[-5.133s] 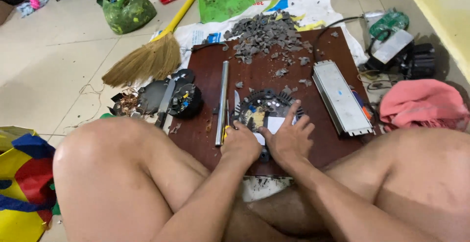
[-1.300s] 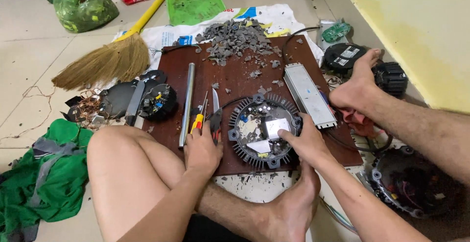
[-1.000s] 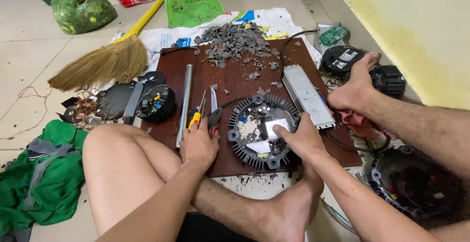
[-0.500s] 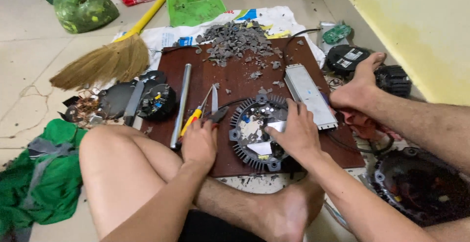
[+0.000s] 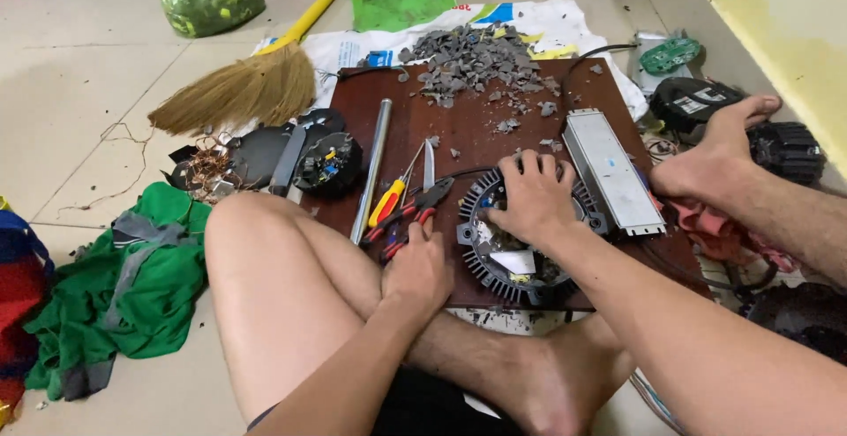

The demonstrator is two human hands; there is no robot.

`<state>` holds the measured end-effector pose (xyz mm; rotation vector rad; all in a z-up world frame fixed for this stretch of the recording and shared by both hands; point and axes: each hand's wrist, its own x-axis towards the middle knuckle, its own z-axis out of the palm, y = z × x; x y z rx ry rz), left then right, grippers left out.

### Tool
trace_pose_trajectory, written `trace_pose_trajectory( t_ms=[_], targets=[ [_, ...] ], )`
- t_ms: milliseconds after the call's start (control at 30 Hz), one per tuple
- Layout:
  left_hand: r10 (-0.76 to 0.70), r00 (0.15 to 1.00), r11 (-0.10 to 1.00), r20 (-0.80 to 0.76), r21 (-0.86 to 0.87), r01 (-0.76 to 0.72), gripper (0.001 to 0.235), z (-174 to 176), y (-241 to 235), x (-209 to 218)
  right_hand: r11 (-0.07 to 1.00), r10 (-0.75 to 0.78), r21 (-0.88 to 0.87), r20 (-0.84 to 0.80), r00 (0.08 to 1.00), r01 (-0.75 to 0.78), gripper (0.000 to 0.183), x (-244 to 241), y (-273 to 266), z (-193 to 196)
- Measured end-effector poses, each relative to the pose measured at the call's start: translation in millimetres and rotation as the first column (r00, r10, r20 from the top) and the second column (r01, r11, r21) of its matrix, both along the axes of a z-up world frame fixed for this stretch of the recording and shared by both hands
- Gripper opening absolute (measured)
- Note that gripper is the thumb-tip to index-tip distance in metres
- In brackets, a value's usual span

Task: The person sits on the floor and uses a screwdriver and pliers to disassemble a circular electronic component, likely a motor or fan housing. They pry open the casing and remove internal parts, placing debris on a nearby wooden board.

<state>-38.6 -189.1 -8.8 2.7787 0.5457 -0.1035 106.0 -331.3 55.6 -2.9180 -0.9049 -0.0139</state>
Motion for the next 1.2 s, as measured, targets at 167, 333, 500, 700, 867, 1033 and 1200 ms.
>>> trace_pose_trajectory(
  t_ms=[167, 333, 500, 700, 867, 1033, 1200],
  targets=[
    [-0.002, 0.999, 0.998, -0.033, -0.059, 0.000, 0.036, 19.7, -4.6, -4.5, 0.999, 0.038, 0.003, 0.090, 0.995, -0.038, 0.069, 5.1, -0.5, -12.6],
    [0.005, 1.000, 0.998, -0.027, -0.054, -0.007, 0.036, 13.2, -3.2, 0.6, 0.995, 0.099, -0.025, 0.385, 0.918, -0.097, 0.080, 9.7, -1.3, -33.6],
    [0.001, 0.998, 0.999, -0.060, -0.041, -0.003, 0.038, 25.9, -6.5, -3.7, 0.987, 0.133, 0.015, 0.486, 0.864, -0.160, 0.067, 17.5, -5.0, -40.7],
    [0.021, 1.000, 0.999, -0.014, -0.025, -0.021, 0.035, 33.2, -10.8, -5.7, 0.989, 0.130, -0.083, 0.144, 0.981, -0.119, 0.057, 6.4, -10.3, 2.3],
    [0.003, 1.000, 1.000, -0.010, -0.012, -0.003, 0.033, 17.1, -4.7, -1.7, 0.991, 0.133, -0.036, 0.092, 0.987, -0.130, 0.050, 27.8, -7.9, -6.8],
    [0.005, 1.000, 1.000, -0.009, -0.031, -0.005, 0.032, 18.3, -3.7, -1.1, 0.987, 0.156, -0.035, -0.016, 0.988, -0.157, 0.052, 35.6, 2.2, 13.0],
    [0.027, 1.000, 0.998, -0.001, -0.065, -0.027, 0.032, 17.4, -2.5, 1.4, 0.959, 0.238, -0.140, -0.082, 0.968, -0.248, 0.049, 35.4, 0.0, 36.4]
  ],
)
